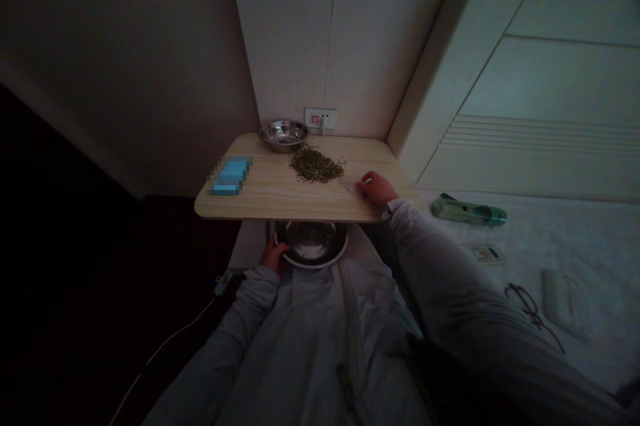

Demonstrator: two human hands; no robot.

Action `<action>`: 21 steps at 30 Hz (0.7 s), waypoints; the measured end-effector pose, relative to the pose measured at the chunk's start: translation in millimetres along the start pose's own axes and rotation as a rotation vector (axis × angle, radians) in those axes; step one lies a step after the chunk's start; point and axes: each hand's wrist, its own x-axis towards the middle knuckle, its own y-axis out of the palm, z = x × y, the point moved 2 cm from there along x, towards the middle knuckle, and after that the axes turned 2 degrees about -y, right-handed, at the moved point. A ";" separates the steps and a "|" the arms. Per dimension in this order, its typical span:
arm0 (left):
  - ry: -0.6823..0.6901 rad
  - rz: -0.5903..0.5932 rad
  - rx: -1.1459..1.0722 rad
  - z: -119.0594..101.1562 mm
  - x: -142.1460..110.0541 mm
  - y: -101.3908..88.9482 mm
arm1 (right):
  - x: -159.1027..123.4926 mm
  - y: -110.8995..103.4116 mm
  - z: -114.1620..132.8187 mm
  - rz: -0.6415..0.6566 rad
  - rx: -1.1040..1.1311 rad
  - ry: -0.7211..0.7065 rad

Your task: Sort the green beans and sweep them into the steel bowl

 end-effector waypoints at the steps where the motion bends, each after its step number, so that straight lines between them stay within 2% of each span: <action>1: 0.006 0.007 0.005 -0.3 -0.3 -0.5 | 2.3 -1.6 -2.0 0.003 0.002 0.005; 5: -0.002 0.047 0.005 -0.1 -0.2 -1.6 | 10.6 -7.0 -7.7 0.017 0.021 0.015; 13: -0.008 0.032 0.013 3.9 5.3 -3.4 | 28.3 -13.0 -11.4 -0.022 -0.035 0.012; 17: 0.017 0.037 0.013 2.7 2.8 -1.9 | 28.8 -17.3 -6.4 -0.021 0.026 -0.087; 21: 0.006 0.011 0.003 2.8 2.1 -2.3 | 7.2 -25.8 -0.3 -0.054 -0.025 -0.254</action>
